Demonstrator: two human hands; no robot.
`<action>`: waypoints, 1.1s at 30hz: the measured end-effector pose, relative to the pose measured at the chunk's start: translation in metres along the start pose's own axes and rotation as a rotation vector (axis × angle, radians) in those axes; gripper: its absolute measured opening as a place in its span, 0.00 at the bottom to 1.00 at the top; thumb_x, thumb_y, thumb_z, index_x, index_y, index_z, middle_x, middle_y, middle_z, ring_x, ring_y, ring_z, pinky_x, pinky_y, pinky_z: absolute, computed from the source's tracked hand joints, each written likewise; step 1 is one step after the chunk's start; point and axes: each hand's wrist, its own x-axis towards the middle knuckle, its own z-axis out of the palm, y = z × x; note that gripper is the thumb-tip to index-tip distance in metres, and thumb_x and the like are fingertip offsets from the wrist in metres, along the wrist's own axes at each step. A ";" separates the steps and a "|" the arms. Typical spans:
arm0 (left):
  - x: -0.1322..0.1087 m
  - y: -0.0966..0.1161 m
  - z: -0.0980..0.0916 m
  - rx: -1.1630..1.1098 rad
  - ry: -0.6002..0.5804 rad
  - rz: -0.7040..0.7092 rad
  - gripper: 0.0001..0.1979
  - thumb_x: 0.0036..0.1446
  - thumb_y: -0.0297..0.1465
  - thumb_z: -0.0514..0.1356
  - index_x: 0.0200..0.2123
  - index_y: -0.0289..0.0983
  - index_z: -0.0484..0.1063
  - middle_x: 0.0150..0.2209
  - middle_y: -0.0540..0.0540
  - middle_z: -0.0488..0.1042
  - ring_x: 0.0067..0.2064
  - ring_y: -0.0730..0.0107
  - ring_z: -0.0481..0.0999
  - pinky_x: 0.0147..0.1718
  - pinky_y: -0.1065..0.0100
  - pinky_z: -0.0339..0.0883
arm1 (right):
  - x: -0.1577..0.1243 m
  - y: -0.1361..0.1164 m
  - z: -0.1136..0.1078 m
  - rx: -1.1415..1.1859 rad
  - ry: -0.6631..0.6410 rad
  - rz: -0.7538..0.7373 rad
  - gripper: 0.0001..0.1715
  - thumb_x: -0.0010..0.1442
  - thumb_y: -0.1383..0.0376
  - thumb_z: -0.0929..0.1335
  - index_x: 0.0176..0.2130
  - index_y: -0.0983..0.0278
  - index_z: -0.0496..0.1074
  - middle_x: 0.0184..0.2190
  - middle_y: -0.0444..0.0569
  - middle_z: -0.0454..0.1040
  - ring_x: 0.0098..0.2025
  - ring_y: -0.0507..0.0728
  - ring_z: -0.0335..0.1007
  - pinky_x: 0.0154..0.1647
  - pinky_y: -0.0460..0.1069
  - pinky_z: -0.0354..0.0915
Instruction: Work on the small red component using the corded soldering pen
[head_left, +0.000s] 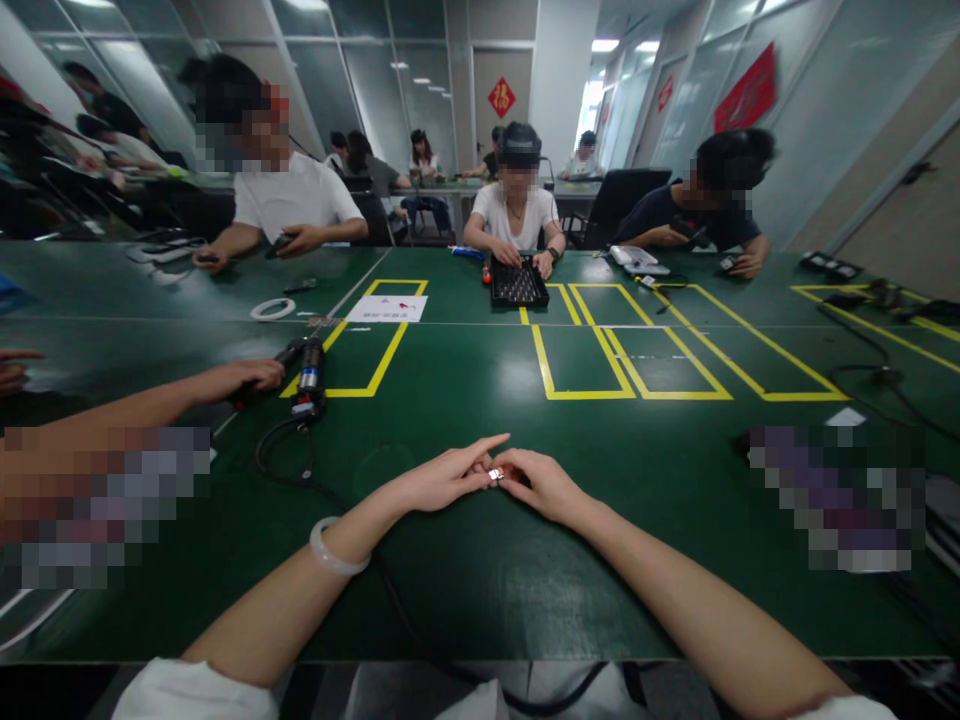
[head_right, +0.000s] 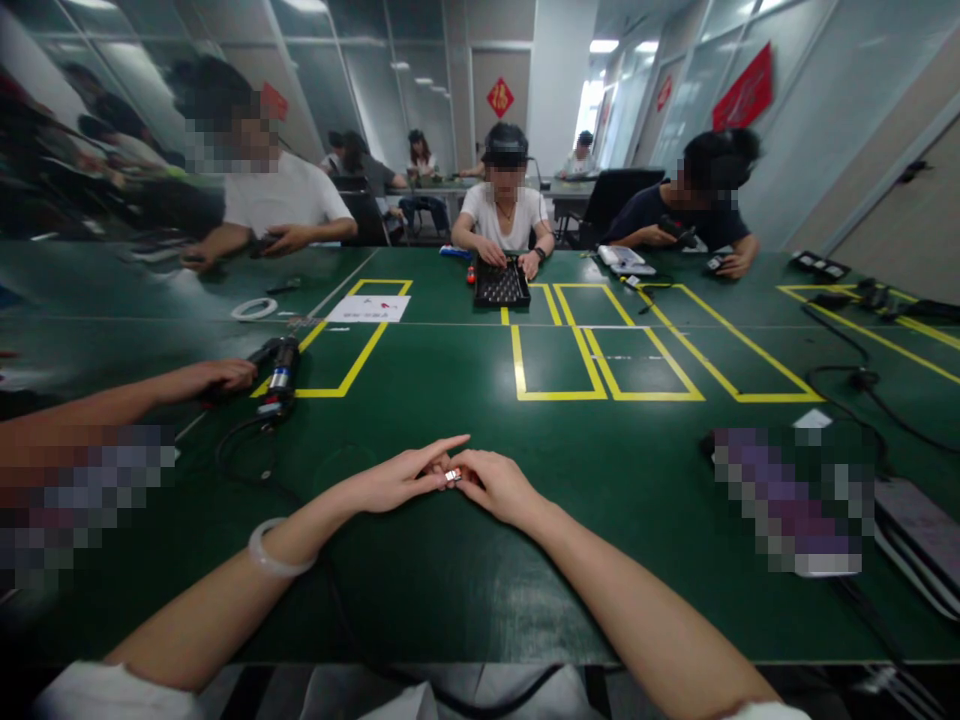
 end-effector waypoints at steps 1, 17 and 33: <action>0.000 -0.001 0.000 -0.013 0.002 0.005 0.31 0.65 0.37 0.50 0.68 0.39 0.45 0.38 0.47 0.70 0.40 0.71 0.70 0.43 0.68 0.63 | 0.000 0.000 0.000 0.017 0.000 0.018 0.07 0.63 0.69 0.66 0.43 0.63 0.69 0.33 0.45 0.72 0.34 0.52 0.67 0.37 0.46 0.61; 0.002 0.010 0.008 0.392 0.259 0.045 0.12 0.65 0.36 0.51 0.45 0.39 0.69 0.40 0.47 0.74 0.41 0.69 0.74 0.41 0.70 0.64 | 0.004 0.009 -0.001 0.626 0.044 0.240 0.19 0.58 0.54 0.70 0.41 0.66 0.68 0.29 0.44 0.72 0.29 0.50 0.66 0.33 0.45 0.61; 0.002 0.002 0.007 0.375 0.276 0.023 0.11 0.63 0.37 0.53 0.45 0.39 0.68 0.39 0.48 0.76 0.41 0.69 0.76 0.41 0.70 0.66 | 0.005 0.009 0.000 0.622 0.096 0.240 0.19 0.55 0.55 0.72 0.40 0.64 0.67 0.31 0.44 0.71 0.31 0.50 0.65 0.34 0.46 0.62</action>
